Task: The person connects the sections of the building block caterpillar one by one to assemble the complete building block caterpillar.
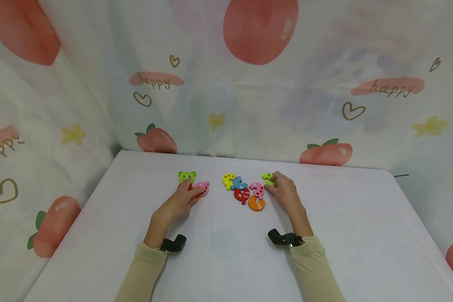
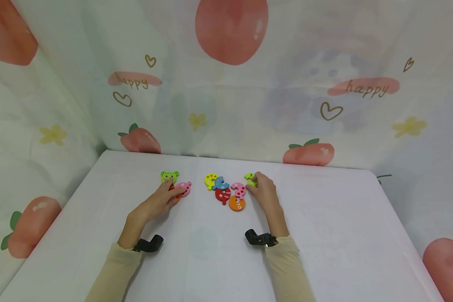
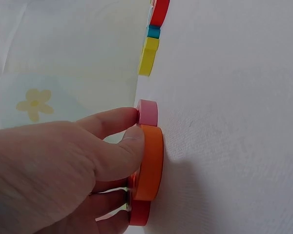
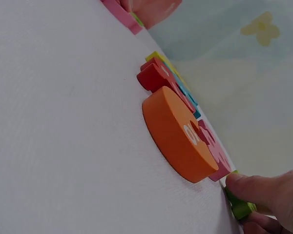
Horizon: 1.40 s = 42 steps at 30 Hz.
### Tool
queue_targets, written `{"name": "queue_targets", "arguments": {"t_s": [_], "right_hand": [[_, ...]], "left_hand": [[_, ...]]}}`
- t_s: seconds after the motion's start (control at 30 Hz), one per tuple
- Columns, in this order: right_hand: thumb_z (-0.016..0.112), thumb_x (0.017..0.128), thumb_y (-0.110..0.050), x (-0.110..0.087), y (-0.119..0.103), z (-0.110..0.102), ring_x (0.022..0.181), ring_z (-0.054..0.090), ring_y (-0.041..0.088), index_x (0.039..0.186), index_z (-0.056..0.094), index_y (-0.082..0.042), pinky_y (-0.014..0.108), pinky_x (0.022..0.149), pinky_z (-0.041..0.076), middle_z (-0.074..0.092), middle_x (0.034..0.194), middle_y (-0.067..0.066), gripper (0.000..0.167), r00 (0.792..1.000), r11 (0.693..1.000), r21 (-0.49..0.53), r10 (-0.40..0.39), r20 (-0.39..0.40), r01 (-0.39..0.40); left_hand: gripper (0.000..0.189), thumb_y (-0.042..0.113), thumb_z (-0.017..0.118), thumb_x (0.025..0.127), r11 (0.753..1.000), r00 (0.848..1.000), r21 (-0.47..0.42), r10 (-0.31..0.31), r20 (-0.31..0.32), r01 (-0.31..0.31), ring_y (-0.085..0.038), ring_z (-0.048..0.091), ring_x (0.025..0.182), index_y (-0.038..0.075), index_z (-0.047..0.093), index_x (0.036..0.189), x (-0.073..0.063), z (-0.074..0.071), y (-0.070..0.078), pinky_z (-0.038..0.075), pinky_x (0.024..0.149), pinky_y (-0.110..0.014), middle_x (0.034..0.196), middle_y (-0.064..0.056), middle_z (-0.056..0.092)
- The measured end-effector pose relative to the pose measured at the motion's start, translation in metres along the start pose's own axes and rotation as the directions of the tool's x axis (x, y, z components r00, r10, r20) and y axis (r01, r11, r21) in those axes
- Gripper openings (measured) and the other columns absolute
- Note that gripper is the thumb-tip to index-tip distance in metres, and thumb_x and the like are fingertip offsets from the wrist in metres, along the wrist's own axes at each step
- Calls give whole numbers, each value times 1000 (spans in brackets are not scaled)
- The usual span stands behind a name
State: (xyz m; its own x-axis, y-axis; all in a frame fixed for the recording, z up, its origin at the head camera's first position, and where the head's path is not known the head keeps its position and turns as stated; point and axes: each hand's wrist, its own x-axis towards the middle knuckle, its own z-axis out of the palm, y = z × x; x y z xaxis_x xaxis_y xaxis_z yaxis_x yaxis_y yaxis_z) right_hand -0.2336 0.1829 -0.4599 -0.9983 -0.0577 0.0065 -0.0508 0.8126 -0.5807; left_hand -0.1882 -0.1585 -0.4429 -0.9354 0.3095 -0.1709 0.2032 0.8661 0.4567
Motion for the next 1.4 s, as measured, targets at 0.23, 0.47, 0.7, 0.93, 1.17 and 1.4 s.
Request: {"name": "queue_targets", "arguments": {"t_s": [0.23,0.47,0.7,0.93,1.17,1.4], "right_hand": [[68,91,-18,0,1,-5,88,56,27,119,56,1,38,80,52,64,110,18,36,999,1000,-1,-19,28,19],[67,92,-20,-2,4,-3,86,55,26,122,56,-1,34,77,50,65,105,18,37,1000,999,39,-4,14,4],[65,93,-21,0,2,0,82,54,24,126,57,-4,25,67,43,64,106,16,38,998,995,97,-7,-68,13],[66,93,-23,1,-13,-1,96,60,28,129,56,-7,28,74,54,61,127,14,41,998,985,172,-21,-65,32],[68,91,-23,-3,-34,9,104,59,29,128,58,-8,39,86,57,61,128,15,41,994,976,191,-110,8,107],[70,89,-16,-10,-57,29,103,60,29,126,58,-3,42,92,55,60,130,17,41,956,939,211,-288,58,270]], "left_hand": [[43,16,55,98,999,1000,38,11,-20,-10,-41,16,150,17,50,141,2,2,1,30,114,-56,160,-25,17],[46,18,53,100,999,999,28,-47,-7,47,-36,17,150,22,45,145,1,3,2,34,113,-54,161,-20,17],[51,16,54,99,997,999,68,-32,-8,32,-37,19,149,27,42,147,-2,1,4,37,112,-53,160,-20,19],[49,17,52,100,999,999,25,-46,-2,46,-37,18,150,26,43,147,-2,1,5,35,113,-54,161,-20,17],[48,18,55,99,996,995,-5,-89,38,89,-37,20,149,26,46,145,-5,-1,10,35,112,-54,161,-18,17],[46,17,57,98,998,998,31,-49,27,48,-38,24,147,22,50,143,-8,-4,12,36,113,-53,158,-21,23]]}}
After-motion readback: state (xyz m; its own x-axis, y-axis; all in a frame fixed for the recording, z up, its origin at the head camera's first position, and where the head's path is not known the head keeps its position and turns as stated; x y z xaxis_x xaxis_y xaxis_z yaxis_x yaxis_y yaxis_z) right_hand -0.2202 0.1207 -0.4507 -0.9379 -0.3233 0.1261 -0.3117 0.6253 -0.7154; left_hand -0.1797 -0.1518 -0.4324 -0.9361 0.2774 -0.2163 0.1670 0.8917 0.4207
